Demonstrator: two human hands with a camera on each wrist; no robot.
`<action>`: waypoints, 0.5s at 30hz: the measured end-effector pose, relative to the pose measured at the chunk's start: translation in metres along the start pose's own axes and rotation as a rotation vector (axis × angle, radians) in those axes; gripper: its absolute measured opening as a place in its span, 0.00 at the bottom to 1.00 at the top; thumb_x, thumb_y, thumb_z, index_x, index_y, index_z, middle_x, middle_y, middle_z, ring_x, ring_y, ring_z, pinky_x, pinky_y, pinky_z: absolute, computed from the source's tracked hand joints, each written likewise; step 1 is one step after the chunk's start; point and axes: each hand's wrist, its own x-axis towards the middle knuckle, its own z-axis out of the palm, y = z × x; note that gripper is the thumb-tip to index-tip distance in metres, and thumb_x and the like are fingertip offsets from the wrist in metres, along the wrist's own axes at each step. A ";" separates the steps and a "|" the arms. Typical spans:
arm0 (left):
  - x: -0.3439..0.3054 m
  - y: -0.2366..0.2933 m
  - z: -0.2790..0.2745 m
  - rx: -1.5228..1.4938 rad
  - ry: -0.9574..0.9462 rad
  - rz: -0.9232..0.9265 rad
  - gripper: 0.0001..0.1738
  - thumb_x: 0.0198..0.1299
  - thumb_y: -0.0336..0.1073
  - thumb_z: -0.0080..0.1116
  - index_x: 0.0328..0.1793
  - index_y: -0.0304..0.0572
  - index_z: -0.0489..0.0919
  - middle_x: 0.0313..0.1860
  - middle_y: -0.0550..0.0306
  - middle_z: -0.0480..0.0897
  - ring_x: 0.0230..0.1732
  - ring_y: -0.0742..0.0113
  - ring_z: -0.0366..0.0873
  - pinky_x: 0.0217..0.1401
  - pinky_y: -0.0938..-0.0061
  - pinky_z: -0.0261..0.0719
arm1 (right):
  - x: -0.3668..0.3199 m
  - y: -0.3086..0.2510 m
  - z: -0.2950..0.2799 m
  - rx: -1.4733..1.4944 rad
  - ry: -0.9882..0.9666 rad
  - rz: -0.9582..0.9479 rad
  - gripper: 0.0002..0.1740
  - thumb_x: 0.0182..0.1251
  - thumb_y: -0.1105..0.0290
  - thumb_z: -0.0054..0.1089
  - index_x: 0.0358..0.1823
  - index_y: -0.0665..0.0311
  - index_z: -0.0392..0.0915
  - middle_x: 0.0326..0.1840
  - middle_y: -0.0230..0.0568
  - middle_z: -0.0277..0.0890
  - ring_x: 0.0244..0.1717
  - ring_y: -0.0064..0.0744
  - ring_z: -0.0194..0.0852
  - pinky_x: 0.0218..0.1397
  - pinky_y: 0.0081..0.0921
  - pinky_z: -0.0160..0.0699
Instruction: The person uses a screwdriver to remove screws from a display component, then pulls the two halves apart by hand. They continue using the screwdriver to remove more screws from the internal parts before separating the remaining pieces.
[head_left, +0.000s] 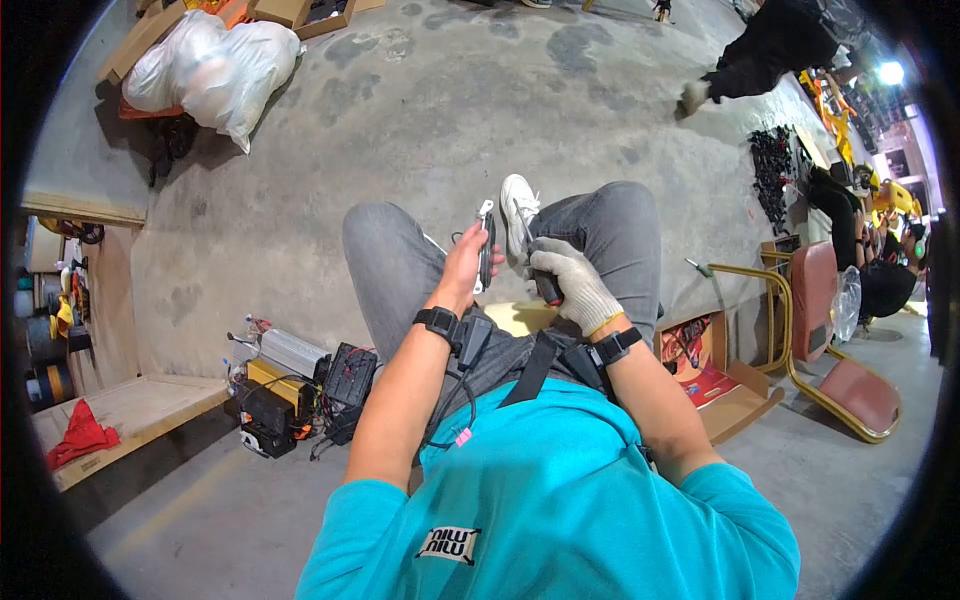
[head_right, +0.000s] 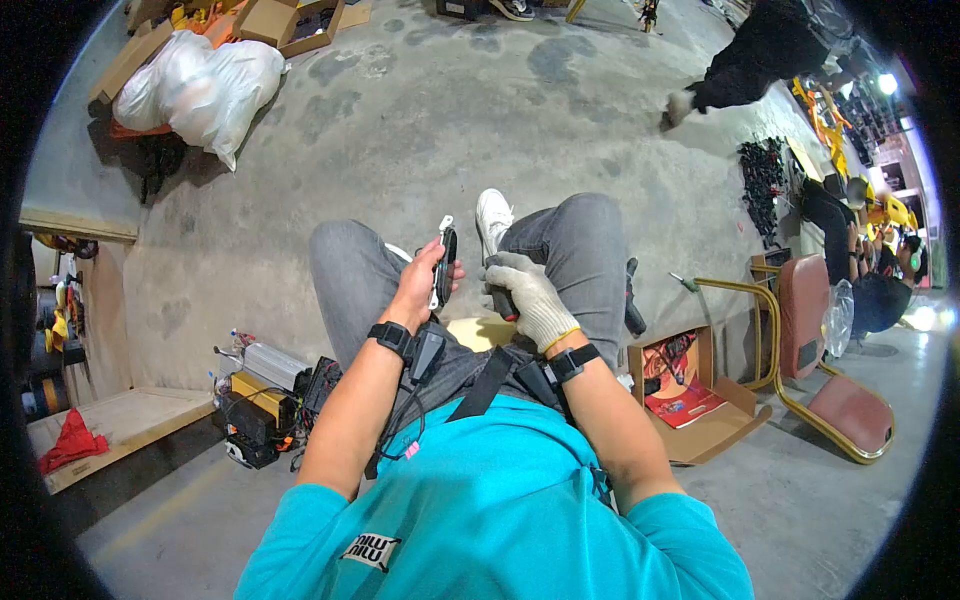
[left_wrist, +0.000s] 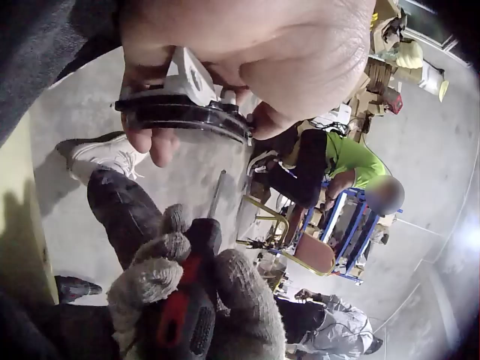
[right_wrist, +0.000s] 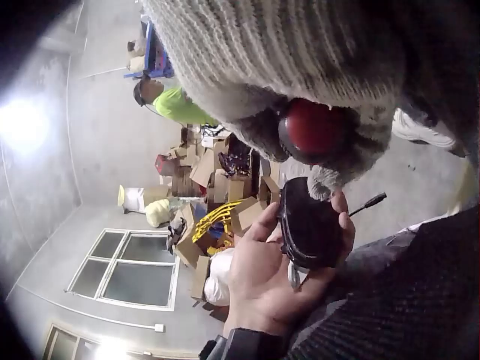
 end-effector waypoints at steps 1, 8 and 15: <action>-0.001 0.001 0.000 -0.006 0.006 -0.004 0.32 0.75 0.45 0.46 0.82 0.48 0.59 0.48 0.50 0.82 0.44 0.61 0.83 0.42 0.69 0.82 | -0.003 -0.002 0.003 0.056 0.064 0.011 0.20 0.62 0.72 0.61 0.55 0.73 0.76 0.41 0.43 0.78 0.38 0.33 0.81 0.40 0.29 0.86; -0.005 0.007 -0.001 -0.084 -0.039 0.015 0.33 0.74 0.44 0.48 0.82 0.45 0.59 0.45 0.54 0.81 0.41 0.65 0.83 0.38 0.72 0.82 | -0.005 -0.014 -0.005 0.115 -0.102 0.021 0.14 0.64 0.76 0.58 0.50 0.70 0.73 0.37 0.40 0.74 0.32 0.28 0.76 0.31 0.23 0.80; 0.001 0.008 -0.007 -0.204 -0.169 0.009 0.33 0.73 0.44 0.48 0.81 0.45 0.58 0.49 0.48 0.82 0.47 0.59 0.84 0.44 0.68 0.85 | -0.016 -0.028 -0.027 -0.062 -0.093 -0.002 0.29 0.61 0.76 0.60 0.65 0.77 0.69 0.34 0.36 0.72 0.30 0.23 0.74 0.30 0.21 0.73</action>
